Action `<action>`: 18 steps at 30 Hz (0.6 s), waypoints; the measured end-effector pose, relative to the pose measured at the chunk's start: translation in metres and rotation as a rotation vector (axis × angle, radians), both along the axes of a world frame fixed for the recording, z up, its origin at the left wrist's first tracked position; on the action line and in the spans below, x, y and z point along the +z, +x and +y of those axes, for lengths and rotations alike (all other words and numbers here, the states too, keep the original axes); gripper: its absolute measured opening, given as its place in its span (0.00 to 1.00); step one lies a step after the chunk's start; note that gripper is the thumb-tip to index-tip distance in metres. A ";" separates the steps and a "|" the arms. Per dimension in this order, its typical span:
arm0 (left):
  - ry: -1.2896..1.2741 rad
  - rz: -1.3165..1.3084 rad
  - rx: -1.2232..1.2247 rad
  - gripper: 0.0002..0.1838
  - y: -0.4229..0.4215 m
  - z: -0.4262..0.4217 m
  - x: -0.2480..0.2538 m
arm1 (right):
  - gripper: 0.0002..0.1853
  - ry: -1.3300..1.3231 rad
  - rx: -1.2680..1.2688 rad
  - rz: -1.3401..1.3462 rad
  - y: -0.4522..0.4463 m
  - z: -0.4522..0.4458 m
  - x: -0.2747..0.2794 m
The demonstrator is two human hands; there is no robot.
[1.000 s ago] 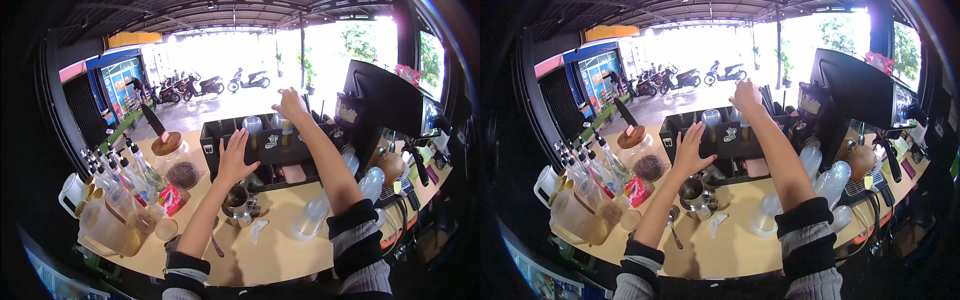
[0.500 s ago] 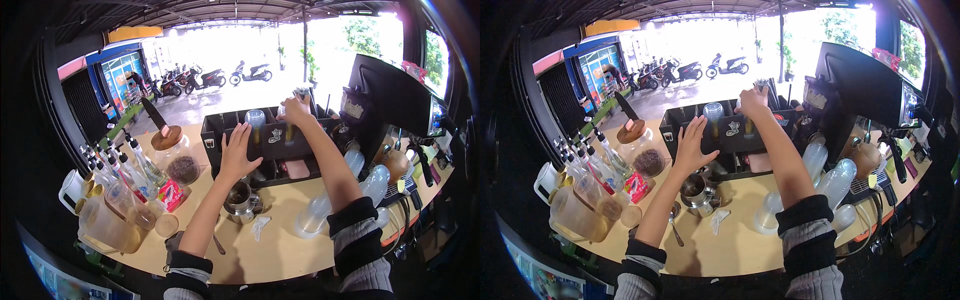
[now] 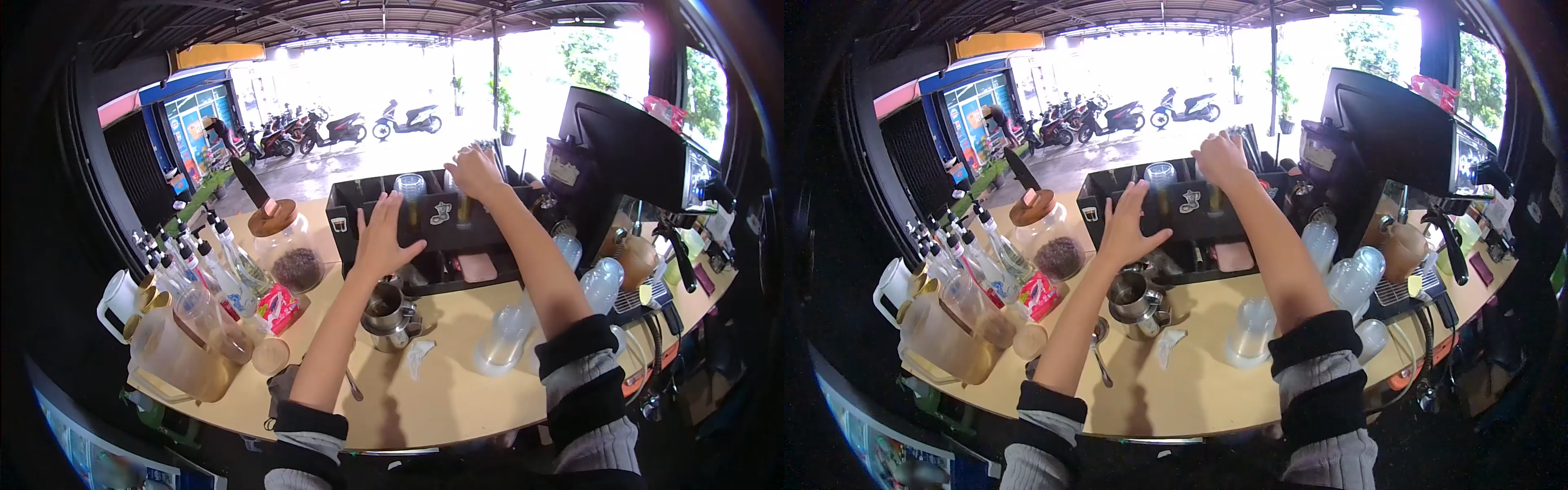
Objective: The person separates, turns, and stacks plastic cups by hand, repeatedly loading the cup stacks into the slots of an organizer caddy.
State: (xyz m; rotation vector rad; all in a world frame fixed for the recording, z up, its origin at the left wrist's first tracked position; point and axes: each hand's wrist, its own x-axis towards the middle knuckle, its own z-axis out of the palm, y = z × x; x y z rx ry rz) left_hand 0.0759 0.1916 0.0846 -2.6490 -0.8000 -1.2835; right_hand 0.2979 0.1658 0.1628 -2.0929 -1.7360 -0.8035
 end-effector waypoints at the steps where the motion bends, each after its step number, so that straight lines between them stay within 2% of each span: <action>1: 0.019 -0.052 -0.018 0.42 0.002 -0.004 0.002 | 0.17 0.083 0.057 -0.039 -0.005 -0.013 0.008; 2: 0.019 -0.062 -0.026 0.42 0.004 -0.010 0.001 | 0.17 0.083 0.050 -0.049 -0.008 -0.028 0.015; 4: 0.093 -0.195 -0.116 0.32 0.001 -0.040 0.001 | 0.16 0.143 0.177 0.021 -0.018 -0.060 0.021; 5: 0.055 -0.254 -0.254 0.26 -0.001 -0.061 -0.001 | 0.15 0.204 0.298 0.116 -0.020 -0.078 0.021; 6: 0.005 -0.236 -0.295 0.26 0.002 -0.077 -0.015 | 0.15 0.196 0.291 0.121 -0.027 -0.099 0.020; 8: -0.366 -0.197 -0.481 0.33 0.008 -0.109 -0.045 | 0.10 0.245 0.418 0.374 -0.040 -0.138 0.010; 10: -0.660 -0.143 -0.527 0.44 0.015 -0.143 -0.073 | 0.07 0.303 0.468 0.397 -0.047 -0.172 -0.012; 12: -0.720 -0.088 -0.555 0.48 0.028 -0.158 -0.117 | 0.07 0.355 0.520 0.415 -0.054 -0.205 -0.031; 13: -0.770 -0.030 -0.572 0.52 0.032 -0.166 -0.126 | 0.10 0.341 0.481 0.472 -0.058 -0.222 -0.040; 15: -0.804 0.045 -0.572 0.52 0.041 -0.173 -0.131 | 0.14 0.324 0.445 0.536 -0.066 -0.246 -0.061; 17: -0.832 0.127 -0.572 0.53 0.046 -0.177 -0.132 | 0.24 0.338 0.405 0.594 -0.072 -0.264 -0.083; 18: -0.760 0.143 -0.483 0.53 0.048 -0.178 -0.134 | 0.24 0.339 0.403 0.597 -0.073 -0.270 -0.095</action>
